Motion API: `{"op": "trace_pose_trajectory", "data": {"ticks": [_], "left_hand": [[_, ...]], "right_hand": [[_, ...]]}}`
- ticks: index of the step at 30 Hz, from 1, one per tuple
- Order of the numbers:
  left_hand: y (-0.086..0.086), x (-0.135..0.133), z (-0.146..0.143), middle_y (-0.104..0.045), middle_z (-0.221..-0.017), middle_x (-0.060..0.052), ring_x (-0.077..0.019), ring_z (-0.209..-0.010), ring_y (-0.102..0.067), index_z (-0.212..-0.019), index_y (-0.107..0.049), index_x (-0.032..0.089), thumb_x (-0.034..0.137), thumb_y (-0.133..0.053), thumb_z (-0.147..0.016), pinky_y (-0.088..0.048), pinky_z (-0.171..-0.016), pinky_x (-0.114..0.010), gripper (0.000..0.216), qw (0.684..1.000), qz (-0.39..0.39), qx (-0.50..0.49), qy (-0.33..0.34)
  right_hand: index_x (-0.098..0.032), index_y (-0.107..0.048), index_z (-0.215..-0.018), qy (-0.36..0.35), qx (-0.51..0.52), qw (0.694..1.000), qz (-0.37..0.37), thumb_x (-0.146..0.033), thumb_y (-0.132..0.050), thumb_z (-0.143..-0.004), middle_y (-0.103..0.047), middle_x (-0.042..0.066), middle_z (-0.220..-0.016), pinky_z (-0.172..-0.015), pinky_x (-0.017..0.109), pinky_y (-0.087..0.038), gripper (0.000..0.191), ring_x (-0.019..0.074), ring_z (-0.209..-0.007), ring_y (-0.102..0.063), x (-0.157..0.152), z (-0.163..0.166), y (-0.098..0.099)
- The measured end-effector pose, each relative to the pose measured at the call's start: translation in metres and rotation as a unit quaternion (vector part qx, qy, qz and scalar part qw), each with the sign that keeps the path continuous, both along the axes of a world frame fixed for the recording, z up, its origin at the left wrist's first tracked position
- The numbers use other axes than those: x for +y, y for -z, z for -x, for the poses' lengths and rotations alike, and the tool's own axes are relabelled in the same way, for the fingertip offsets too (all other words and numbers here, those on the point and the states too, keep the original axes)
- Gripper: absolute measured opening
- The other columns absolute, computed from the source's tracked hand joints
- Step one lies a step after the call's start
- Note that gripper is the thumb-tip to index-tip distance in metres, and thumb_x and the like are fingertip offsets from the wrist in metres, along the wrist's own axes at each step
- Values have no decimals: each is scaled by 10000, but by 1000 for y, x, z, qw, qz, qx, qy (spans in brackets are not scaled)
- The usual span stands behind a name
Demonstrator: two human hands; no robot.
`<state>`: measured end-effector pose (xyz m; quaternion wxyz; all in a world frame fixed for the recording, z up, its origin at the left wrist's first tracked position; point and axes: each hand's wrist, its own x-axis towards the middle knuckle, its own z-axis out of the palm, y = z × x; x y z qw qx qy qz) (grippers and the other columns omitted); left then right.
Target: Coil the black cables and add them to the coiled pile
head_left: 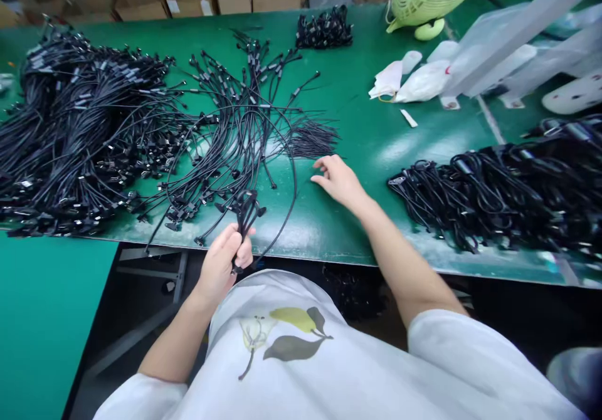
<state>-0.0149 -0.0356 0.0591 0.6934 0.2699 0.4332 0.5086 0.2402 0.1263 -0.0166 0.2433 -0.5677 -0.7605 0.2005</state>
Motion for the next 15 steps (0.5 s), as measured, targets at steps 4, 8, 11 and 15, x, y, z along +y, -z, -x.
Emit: {"op": "trace_pose_trajectory", "data": {"ticks": [4,8,11,15], "left_hand": [[17,5,-7,-412,-557,74,-33,-446,-310,-932,-586,127,437,-681,-824,-262,-453,-171,342,999,39,-5,28],[19,4,-7,-427,-559,80,-32,-448,-318,-867,-514,165,434,-693,-812,-261,-461,-167,327,999,45,-1,26],[22,6,-8,-429,-566,82,-33,-452,-317,-926,-517,172,416,-678,-832,-259,-467,-167,307,998,52,-15,40],[29,16,-24,-434,-570,88,-42,-444,-297,-1293,-452,186,407,-694,-821,-250,-467,-179,574,992,69,-52,96]], "right_hand": [[-171,-605,-885,-129,-142,980,60,-252,-568,-833,-567,66,-905,-738,288,-405,102,179,-795,-534,40,-27,4],[-173,-548,-728,-147,-175,971,76,-207,-548,-799,-550,44,-787,-646,267,-343,79,151,-685,-481,27,-42,-4],[-168,-517,-747,-102,-174,977,71,-199,-512,-798,-545,52,-790,-622,266,-328,60,146,-661,-465,1,-52,-11],[-177,-507,-814,-90,1,990,109,-267,-485,-839,-562,22,-753,-611,243,-363,96,130,-649,-490,-51,-19,-17]]}}
